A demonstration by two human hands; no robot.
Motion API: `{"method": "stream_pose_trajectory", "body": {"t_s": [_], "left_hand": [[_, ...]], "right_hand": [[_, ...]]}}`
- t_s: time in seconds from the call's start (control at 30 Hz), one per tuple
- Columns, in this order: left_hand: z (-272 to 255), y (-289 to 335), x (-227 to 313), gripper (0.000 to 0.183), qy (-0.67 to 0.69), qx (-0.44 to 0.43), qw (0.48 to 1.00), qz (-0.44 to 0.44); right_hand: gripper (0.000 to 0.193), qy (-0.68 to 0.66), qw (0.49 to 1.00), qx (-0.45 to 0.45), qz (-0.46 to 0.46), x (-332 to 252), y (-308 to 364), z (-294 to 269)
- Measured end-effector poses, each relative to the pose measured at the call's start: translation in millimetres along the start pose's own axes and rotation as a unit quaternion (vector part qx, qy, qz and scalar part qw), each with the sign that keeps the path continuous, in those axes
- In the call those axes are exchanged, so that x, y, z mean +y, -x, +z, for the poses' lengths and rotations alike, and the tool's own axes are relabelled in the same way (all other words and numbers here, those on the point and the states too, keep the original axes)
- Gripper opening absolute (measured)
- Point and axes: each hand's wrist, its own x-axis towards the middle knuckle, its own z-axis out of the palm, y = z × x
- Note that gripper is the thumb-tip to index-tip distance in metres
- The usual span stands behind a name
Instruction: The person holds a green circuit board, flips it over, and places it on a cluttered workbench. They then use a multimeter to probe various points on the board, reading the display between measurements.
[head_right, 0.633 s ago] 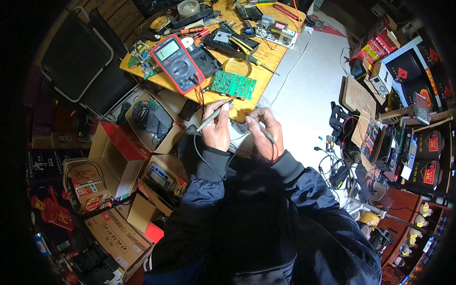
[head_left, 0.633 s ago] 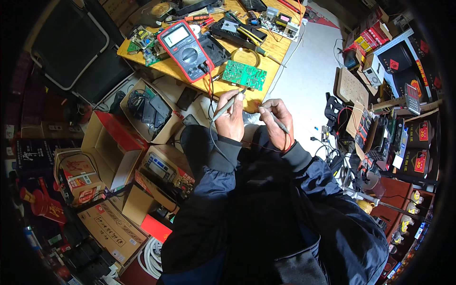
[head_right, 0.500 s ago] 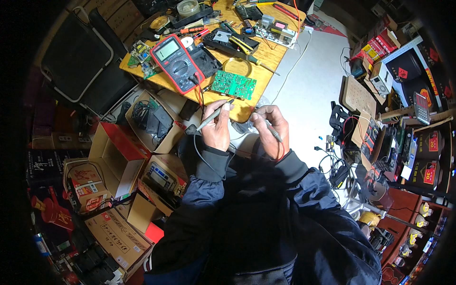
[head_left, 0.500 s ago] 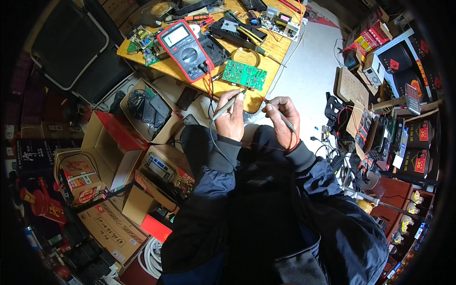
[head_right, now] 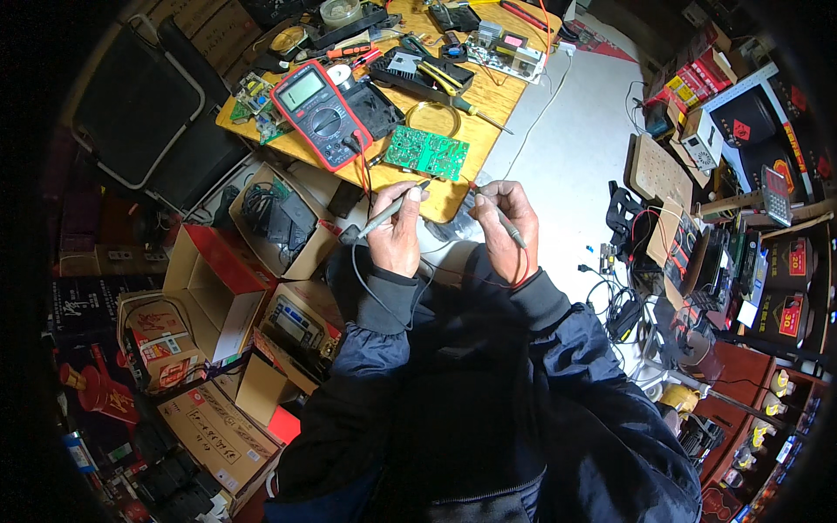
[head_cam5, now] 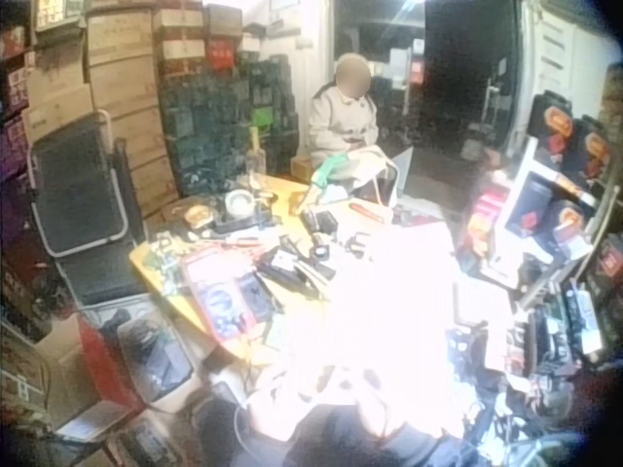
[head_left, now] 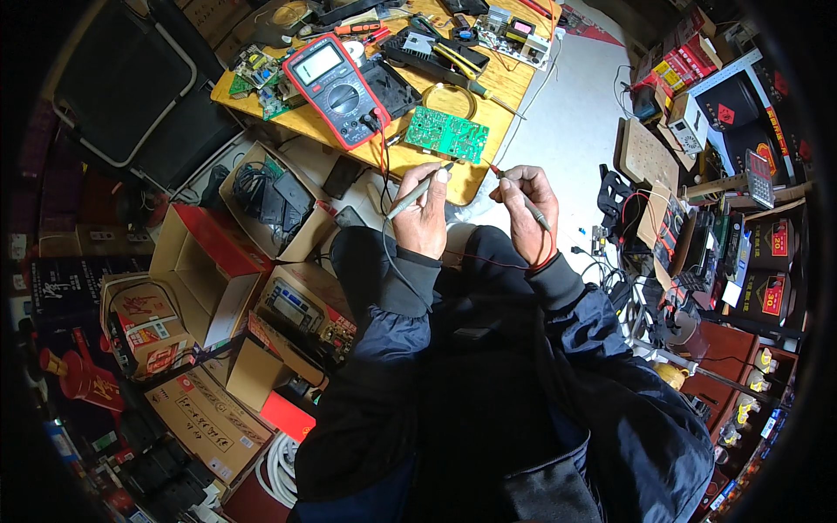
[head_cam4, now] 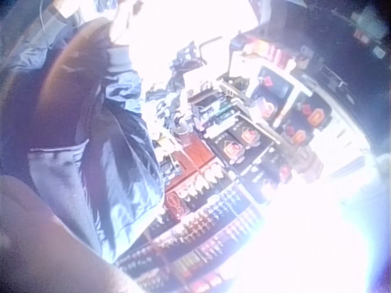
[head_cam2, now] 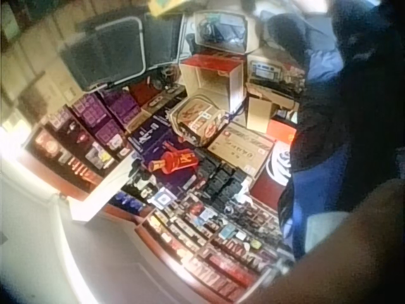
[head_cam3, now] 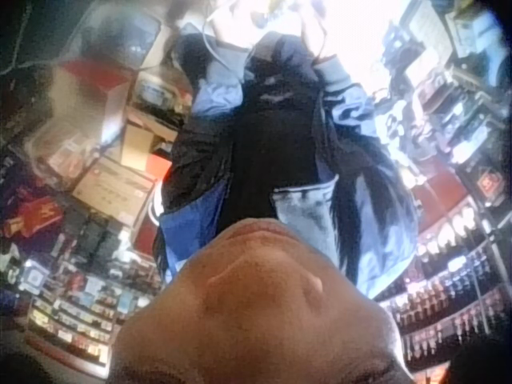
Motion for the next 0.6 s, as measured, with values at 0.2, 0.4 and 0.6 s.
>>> {"method": "stream_pose_trajectory", "body": {"t_s": [0.2, 0.4, 0.6], "left_hand": [[-0.9, 0.4, -0.3, 0.026, -0.001, -0.002, 1.000, 0.005], [-1.5, -1.0, -3.2, 0.024, 0.002, -0.002, 1.000, 0.007], [-1.5, -0.7, -4.5, 0.024, 0.028, -0.004, 0.999, 0.014]], "right_hand": [[0.011, 0.015, 0.999, -0.023, 0.023, -3.1, 1.7, -0.8], [0.012, -0.001, 0.999, -0.032, 0.024, -1.6, 5.0, 6.9], [0.010, 0.003, 0.999, -0.044, 0.011, -5.9, 4.6, 5.6]]}}
